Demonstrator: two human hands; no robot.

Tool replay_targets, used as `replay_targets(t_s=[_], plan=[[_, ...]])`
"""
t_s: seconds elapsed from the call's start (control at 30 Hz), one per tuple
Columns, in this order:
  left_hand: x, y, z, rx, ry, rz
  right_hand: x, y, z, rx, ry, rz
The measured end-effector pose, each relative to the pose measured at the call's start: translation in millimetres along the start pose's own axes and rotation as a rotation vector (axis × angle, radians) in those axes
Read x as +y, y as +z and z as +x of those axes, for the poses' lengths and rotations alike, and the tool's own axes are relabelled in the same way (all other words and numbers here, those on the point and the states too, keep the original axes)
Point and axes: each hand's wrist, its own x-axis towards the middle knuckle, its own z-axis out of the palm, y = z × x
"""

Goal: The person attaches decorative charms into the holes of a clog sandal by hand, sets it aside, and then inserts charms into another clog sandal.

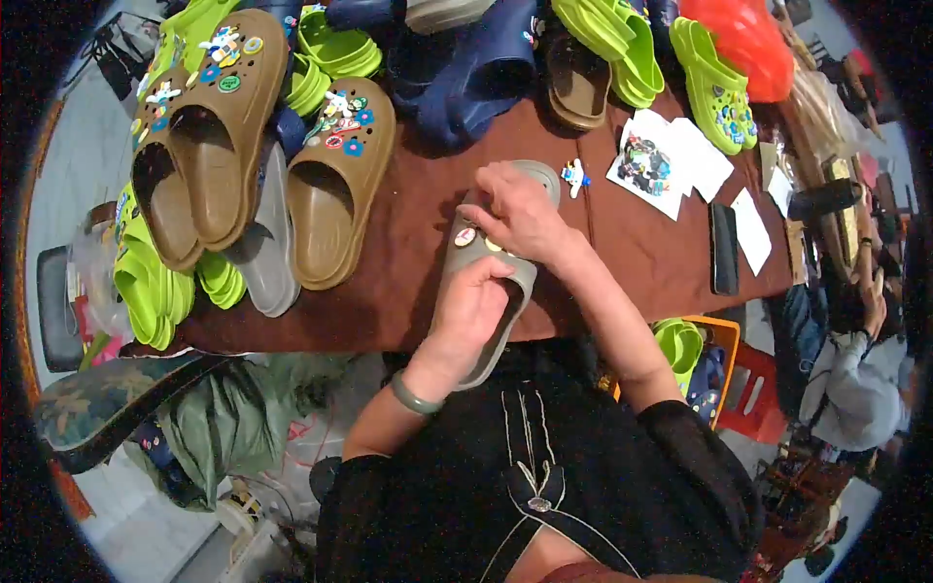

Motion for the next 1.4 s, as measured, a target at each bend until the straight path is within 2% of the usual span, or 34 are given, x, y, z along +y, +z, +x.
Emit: replay_targets(t_s=[0.1,0.13,0.2,0.27,0.33,0.37,0.43,0.5,0.57,0.6,0.63,0.7,0.8,0.83,0.93,1.07,1.13,1.17,1.2,1.27,1.37,1.4], plan=[[-1,-1,0,0.017,-0.010,0.010,0,6,0,0.084,-0.132,-0.102],[-2,-5,3,0.014,-0.012,0.015,3,5,1,0.025,-0.165,-0.119],[-8,-32,2,-0.113,0.052,0.258,7,1,2,-0.094,-0.234,-0.163],[-10,-33,4,-0.117,0.039,0.253,7,0,3,-0.080,-0.245,-0.134],[-7,-19,5,0.003,-0.062,0.004,4,-2,3,-0.079,-0.257,-0.101],[-6,-14,0,-0.017,-0.032,0.020,5,-2,3,-0.049,-0.279,-0.018],[-5,-24,-1,-0.055,-0.028,0.306,7,-3,2,-0.059,-0.258,0.022],[-6,-15,-4,-0.068,-0.037,0.120,7,-1,0,-0.002,-0.278,0.065],[-9,-35,1,-0.093,-0.004,0.272,10,1,-7,-0.025,-0.154,0.173],[-6,-31,2,-0.077,-0.008,0.247,9,2,-10,-0.038,-0.092,0.230],[-3,-26,2,-0.060,-0.012,0.221,7,3,-10,0.020,-0.104,0.235],[1,-7,1,0.019,-0.069,-0.027,3,4,-8,0.114,-0.137,0.228],[-3,-17,2,-0.027,-0.065,-0.049,4,4,-8,0.173,-0.157,0.226],[-3,-19,2,-0.032,-0.048,0.018,4,3,-9,0.177,-0.159,0.227],[1,-9,0,0.075,-0.107,-0.042,-5,-3,-9,0.177,-0.045,0.387],[-5,-11,2,0.046,-0.061,-0.028,10,-3,-16,0.156,-0.003,0.541],[-7,-23,-1,-0.006,-0.034,0.164,7,-9,-17,0.178,0.000,0.614],[-8,-25,0,-0.004,-0.032,0.161,5,-10,-18,0.189,0.002,0.651],[-6,-21,-1,-0.002,-0.031,0.158,5,-9,-18,0.236,0.029,0.672],[4,15,-5,0.054,-0.055,-0.047,8,-3,-21,0.329,0.084,0.711],[-12,-27,2,0.032,-0.025,0.252,10,9,-24,0.702,-0.007,0.671],[-16,-41,5,0.016,-0.019,0.328,12,9,-27,0.747,0.035,0.652]])
